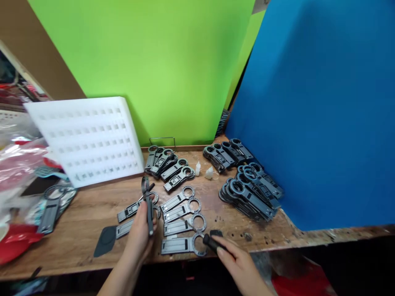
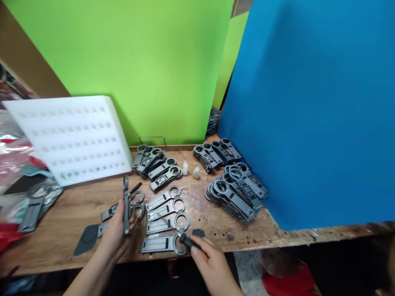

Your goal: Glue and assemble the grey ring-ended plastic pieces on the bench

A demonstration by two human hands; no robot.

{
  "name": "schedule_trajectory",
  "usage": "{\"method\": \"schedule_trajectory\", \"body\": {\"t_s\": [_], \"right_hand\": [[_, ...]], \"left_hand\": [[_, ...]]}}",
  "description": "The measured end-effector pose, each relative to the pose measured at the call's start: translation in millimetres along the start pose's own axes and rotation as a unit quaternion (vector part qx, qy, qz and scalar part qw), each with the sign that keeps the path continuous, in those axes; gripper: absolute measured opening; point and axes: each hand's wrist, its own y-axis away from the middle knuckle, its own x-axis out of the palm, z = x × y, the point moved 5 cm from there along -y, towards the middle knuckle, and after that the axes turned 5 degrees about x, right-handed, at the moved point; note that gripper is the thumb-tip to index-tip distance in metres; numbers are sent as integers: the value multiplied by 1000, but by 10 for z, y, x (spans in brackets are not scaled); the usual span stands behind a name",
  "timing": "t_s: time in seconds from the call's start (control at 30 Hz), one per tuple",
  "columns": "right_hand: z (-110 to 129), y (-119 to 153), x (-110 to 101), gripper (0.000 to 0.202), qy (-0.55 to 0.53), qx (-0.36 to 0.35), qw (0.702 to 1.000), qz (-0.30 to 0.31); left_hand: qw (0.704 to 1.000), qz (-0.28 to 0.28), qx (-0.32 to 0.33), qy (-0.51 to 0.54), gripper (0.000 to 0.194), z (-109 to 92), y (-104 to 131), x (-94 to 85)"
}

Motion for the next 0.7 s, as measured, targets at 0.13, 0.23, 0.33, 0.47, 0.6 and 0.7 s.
{"method": "schedule_trajectory", "body": {"t_s": [0.13,0.23,0.33,0.47,0.6,0.7], "right_hand": [[391,138,174,39,-87,2,992,88],[479,134,207,41,-115,13,987,109],[501,119,221,40,-135,14,983,125],[474,114,246,38,-174,57,972,148],[398,166,334,32,-329,235,885,230],[439,243,397,30,-412,328,793,306]], "left_hand": [[988,-32,102,-114,49,-87,-18,-87],[975,-39,134,-171,50,-159,28,-108],[961,-38,160,-223,49,-239,83,-89],[945,-51,204,-249,42,-331,135,-64],[938,-42,243,-242,38,-378,184,-45],[936,-30,250,-246,39,-379,226,-54]]}}
